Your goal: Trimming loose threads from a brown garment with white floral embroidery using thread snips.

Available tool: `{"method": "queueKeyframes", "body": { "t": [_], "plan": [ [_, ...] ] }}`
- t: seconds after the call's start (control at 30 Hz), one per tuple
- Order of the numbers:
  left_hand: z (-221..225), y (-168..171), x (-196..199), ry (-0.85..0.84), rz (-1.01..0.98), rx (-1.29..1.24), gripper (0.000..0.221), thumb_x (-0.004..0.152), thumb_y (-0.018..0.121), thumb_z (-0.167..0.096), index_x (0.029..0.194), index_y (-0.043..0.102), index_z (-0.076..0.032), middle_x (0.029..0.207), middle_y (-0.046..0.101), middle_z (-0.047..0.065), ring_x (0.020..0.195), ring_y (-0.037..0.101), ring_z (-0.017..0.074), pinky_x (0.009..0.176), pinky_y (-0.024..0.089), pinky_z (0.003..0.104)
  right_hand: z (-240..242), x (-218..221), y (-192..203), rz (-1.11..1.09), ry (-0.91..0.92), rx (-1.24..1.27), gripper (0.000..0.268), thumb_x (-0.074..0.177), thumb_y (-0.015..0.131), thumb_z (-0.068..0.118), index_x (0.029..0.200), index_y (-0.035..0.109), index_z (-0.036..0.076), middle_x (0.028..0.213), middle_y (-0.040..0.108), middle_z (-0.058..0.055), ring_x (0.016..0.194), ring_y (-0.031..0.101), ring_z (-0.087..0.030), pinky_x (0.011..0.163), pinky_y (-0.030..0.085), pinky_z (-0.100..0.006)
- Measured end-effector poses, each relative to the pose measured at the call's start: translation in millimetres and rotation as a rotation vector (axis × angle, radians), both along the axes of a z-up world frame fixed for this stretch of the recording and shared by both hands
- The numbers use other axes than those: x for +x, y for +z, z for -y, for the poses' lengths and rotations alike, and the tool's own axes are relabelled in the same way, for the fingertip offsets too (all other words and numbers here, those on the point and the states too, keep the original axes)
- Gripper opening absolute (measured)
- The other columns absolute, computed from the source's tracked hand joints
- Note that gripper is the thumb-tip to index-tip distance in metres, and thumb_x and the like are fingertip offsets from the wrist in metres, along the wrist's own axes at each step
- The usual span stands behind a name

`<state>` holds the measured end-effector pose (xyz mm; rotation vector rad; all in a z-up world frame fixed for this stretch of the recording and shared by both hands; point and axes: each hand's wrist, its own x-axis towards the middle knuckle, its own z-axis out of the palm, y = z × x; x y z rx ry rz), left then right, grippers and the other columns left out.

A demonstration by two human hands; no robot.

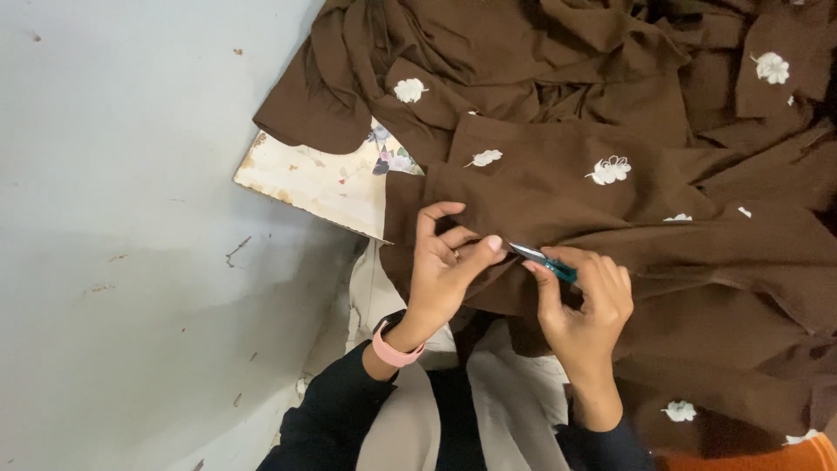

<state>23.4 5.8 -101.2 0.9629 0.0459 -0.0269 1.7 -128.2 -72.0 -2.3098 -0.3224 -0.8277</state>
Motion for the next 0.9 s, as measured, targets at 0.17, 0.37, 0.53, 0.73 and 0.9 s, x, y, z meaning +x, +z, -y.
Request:
{"method": "queueKeyframes", "body": {
  "t": [0.17, 0.37, 0.53, 0.73, 0.9],
  "plan": [
    [-3, 0, 0, 0.037, -0.001, -0.03, 0.048, 0.075, 0.06, 0.0, 0.112, 0.029, -0.004, 0.071, 0.058, 0.014, 0.065, 0.061, 0.0148, 0.067, 0.055, 0.029, -4, 2, 8, -0.012, 0.026, 0.023, 0.02, 0.074, 0.072, 0.012, 0.085, 0.058, 0.006, 0.08, 0.062, -0.003, 0.066, 0.055, -0.025, 0.059, 0.035, -0.031],
    [-5, 3, -4, -0.024, -0.037, -0.085, 0.052, 0.076, 0.059, 0.0, 0.116, 0.026, -0.004, 0.073, 0.059, 0.017, 0.071, 0.062, 0.0197, 0.071, 0.054, 0.033, -7, 5, 3, 0.017, 0.048, 0.003, 0.022, 0.071, 0.074, 0.012, 0.086, 0.058, 0.006, 0.079, 0.061, -0.002, 0.065, 0.054, -0.023, 0.059, 0.034, -0.029],
    [-5, 2, -4, -0.04, -0.05, -0.078, 0.052, 0.076, 0.06, -0.002, 0.116, 0.027, -0.005, 0.073, 0.06, 0.014, 0.072, 0.062, 0.0171, 0.072, 0.053, 0.033, -7, 4, -1, 0.092, 0.0, -0.1, 0.017, 0.074, 0.073, 0.012, 0.085, 0.06, 0.009, 0.078, 0.061, 0.003, 0.059, 0.048, -0.018, 0.058, 0.031, -0.028],
    [-4, -9, -4, 0.014, 0.041, 0.033, 0.052, 0.076, 0.06, -0.002, 0.115, 0.026, -0.005, 0.071, 0.06, 0.017, 0.067, 0.061, 0.0153, 0.071, 0.054, 0.029, -8, 4, 3, 0.014, 0.069, 0.034, 0.016, 0.074, 0.072, 0.014, 0.082, 0.059, 0.008, 0.077, 0.062, 0.0, 0.062, 0.053, -0.022, 0.058, 0.033, -0.029],
    [-3, -12, -6, 0.026, 0.055, 0.1, 0.052, 0.076, 0.061, -0.004, 0.114, 0.025, -0.004, 0.07, 0.061, 0.016, 0.065, 0.061, 0.0139, 0.066, 0.054, 0.026, -7, 5, 1, -0.023, 0.093, 0.1, 0.014, 0.075, 0.07, 0.014, 0.081, 0.059, 0.008, 0.077, 0.063, -0.001, 0.064, 0.055, -0.024, 0.059, 0.034, -0.029]
  ]
}}
